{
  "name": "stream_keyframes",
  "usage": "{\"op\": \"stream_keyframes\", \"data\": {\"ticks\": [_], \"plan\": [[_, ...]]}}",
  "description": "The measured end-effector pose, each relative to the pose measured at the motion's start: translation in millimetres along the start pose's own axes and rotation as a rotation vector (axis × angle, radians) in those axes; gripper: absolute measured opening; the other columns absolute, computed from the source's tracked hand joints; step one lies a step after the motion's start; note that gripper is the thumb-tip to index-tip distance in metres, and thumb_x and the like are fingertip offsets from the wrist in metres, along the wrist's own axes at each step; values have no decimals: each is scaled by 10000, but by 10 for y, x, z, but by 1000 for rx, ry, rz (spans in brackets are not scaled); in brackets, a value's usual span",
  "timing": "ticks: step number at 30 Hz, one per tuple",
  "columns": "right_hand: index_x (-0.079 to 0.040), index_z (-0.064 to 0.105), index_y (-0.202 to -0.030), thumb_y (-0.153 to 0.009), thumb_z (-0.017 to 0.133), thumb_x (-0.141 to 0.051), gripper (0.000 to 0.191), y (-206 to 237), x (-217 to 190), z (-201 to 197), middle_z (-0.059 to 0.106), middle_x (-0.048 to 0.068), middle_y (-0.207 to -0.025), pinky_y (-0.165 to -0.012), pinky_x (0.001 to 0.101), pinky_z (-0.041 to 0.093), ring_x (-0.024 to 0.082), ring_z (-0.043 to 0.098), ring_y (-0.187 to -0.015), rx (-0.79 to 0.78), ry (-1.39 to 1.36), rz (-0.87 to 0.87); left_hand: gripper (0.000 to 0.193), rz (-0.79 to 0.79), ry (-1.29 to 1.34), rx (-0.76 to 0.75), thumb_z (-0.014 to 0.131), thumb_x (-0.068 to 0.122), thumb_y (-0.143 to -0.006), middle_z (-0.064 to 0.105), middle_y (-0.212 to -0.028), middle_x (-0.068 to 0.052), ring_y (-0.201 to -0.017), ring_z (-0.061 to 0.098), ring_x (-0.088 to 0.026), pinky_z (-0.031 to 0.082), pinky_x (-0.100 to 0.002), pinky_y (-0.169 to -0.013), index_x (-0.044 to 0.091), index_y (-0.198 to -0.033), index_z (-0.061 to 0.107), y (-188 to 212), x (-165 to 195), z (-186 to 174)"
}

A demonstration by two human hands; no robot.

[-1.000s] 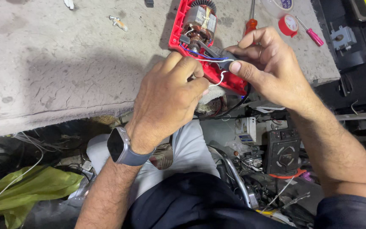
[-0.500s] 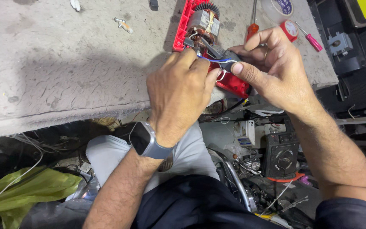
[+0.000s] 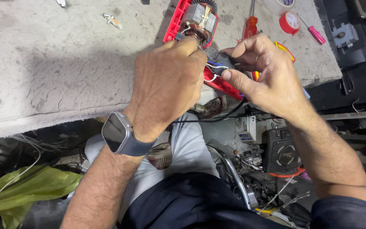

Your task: The person works on a disassembled red power tool, using a screwdriver to adjust internal components and connecting wires to a black switch module. They repeatedly test the switch and reposition wires within the housing.

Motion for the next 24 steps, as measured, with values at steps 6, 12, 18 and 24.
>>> {"op": "stream_keyframes", "data": {"ticks": [6,12,18,24], "plan": [[30,495,-1210,-969,780,-51,382,79,-80,99,710,192,-1303,-974,338,595,188,702,-1136,48,143,32,119,-36,83,39,726,174,-912,651,-816,-55,-757,653,-274,496,-436,-630,75,-847,715,74,-52,-25],[38,471,-1219,-956,821,-107,461,109,-238,156,727,224,-1279,-982,344,580,235,723,-1194,62,430,-15,112,-88,184,61,745,188,-925,664,-880,-64,-851,666,-287,510,-443,-658,77,-931,747,172,-114,-30],[19,454,-1269,-950,807,-150,505,66,-296,209,730,203,-1301,-740,302,551,202,738,-1094,66,388,56,201,-101,244,44,785,162,-914,640,-1004,-73,-929,663,-281,537,-434,-702,65,-1076,717,207,-137,-65],[13,418,-1260,-935,813,-110,526,112,-254,237,723,190,-1328,-661,294,524,148,697,-811,128,434,106,446,-99,219,78,821,96,-845,571,-1227,-74,-1127,613,-281,579,-394,-812,26,-1263,681,173,-138,-92]]}}
Point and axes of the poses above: each hand's wrist, its own y-axis away from the middle knuckle, its own z-axis out of the palm, x = y × z, the point moved 3 cm from there along -y, towards the middle knuckle
